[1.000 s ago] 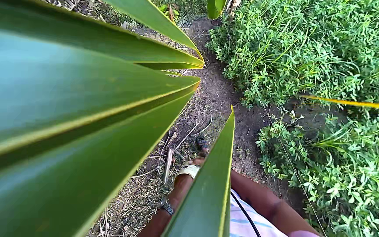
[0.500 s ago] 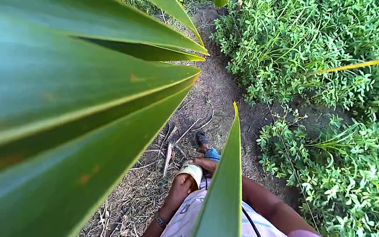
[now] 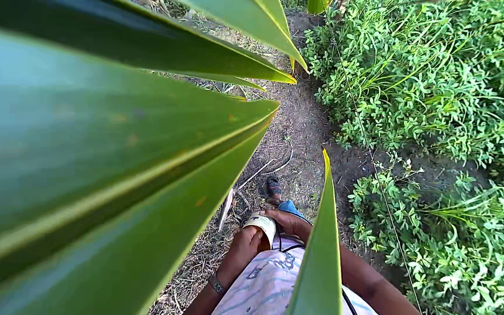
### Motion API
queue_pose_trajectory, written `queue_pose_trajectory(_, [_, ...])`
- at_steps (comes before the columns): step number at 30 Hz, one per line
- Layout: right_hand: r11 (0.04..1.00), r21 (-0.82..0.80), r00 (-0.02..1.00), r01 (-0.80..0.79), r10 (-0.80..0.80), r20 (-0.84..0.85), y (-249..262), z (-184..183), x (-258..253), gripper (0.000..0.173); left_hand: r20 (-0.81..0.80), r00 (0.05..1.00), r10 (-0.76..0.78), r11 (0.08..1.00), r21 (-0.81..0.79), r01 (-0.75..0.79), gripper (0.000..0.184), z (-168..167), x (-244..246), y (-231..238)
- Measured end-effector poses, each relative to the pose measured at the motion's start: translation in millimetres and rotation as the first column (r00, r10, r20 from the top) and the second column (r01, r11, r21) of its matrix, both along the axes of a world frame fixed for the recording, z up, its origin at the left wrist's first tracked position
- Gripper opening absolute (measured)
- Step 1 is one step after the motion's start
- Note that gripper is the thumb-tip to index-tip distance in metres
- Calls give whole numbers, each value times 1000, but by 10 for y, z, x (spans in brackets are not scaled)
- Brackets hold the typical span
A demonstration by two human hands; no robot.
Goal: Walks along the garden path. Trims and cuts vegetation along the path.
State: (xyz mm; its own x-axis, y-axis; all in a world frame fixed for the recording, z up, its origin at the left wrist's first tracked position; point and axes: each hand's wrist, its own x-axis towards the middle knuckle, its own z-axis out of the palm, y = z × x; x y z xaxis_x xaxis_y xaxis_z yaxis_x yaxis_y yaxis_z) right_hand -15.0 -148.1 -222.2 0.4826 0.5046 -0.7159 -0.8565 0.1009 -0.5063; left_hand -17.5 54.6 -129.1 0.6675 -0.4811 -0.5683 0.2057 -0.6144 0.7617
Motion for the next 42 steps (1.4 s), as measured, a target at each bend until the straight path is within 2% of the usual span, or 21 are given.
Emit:
queue_pose_trajectory(2, [1000,3,1000,13,-13,1,-14,-15,-27,50,-5,999,-33,999,0,33,30,41,9,29])
queue_pose_trajectory(3, [1000,5,1000,17,-17,3,-24,-30,-45,50,-67,998,-10,999,-47,7,29,66,15,69])
queue_pose_trajectory(5, [1000,-2,999,-23,24,39,-66,-127,-72,50,-318,943,95,960,-223,-172,25,78,4,209])
queue_pose_trajectory(6, [998,-15,996,-63,64,63,-99,-188,-79,53,-479,868,129,904,-303,-301,24,61,-13,306])
queue_pose_trajectory(9, [975,-66,969,-210,217,118,-207,-334,-117,55,-813,577,78,643,-401,-653,26,-69,-114,616])
queue_pose_trajectory(11, [961,-66,953,-267,274,133,-301,-347,-118,53,-913,408,11,383,-373,-845,27,-179,-200,726])
queue_pose_trajectory(14, [950,-5,943,-312,310,117,-442,-514,-93,56,-980,192,54,45,-190,-981,18,-321,-254,758])
queue_pose_trajectory(16, [950,63,950,-305,300,85,-563,-720,-63,57,-990,101,99,-64,-108,-992,21,-489,-224,762])
queue_pose_trajectory(17, [957,77,959,-280,275,67,-621,-813,-33,56,-985,78,155,-68,-90,-994,26,-593,-194,758])
queue_pose_trajectory(19, [978,-28,977,-209,210,39,-696,-956,103,48,-960,9,278,-60,-27,-998,40,-725,-46,664])
queue_pose_trajectory(20, [972,-166,984,-165,173,36,-702,-1061,202,42,-953,-26,302,-65,7,-998,43,-820,33,647])
queue_pose_trajectory(21, [923,-350,981,-157,188,54,-697,-1207,310,37,-951,-41,307,-65,22,-998,45,-947,92,655])
queue_pose_trajectory(23, [691,-657,917,-301,400,1,-752,-1779,462,40,-952,-46,303,-62,28,-998,44,-1206,177,681])
queue_pose_trajectory(25, [456,-761,804,-463,577,-144,-733,-2304,612,53,-946,-39,321,-62,21,-998,40,-1404,248,680])
queue_pose_trajectory(27, [343,-758,735,-555,629,-253,-589,-2751,707,67,-941,-1,339,-44,-15,-999,32,-1550,283,660])
queue_pose_trajectory(30, [314,-726,681,-611,677,-280,-362,-3330,730,82,-963,50,264,-46,-64,-997,23,-1732,338,605])
queue_pose_trajectory(34, [246,-600,560,-761,716,-417,-129,-3667,848,96,-966,38,256,4,-38,-999,27,-1860,559,409])
queue_pose_trajectory(36, [162,-563,499,-811,694,-519,-51,-3737,976,103,-958,42,284,36,-33,-999,30,-1926,743,290])
queue_pose_trajectory(37, [122,-544,462,-830,696,-549,-46,-3712,1056,102,-954,39,299,38,-29,-999,30,-1943,834,222])
queue_pose_trajectory(39, [80,-522,400,-849,742,-538,-144,-3567,1296,85,-946,21,322,28,-12,-1000,29,-1962,1026,66])
queue_pose_trajectory(42, [99,-499,359,-861,814,-457,-531,-3387,1821,56,-956,-7,295,-14,3,-1000,27,-2029,1406,-179])
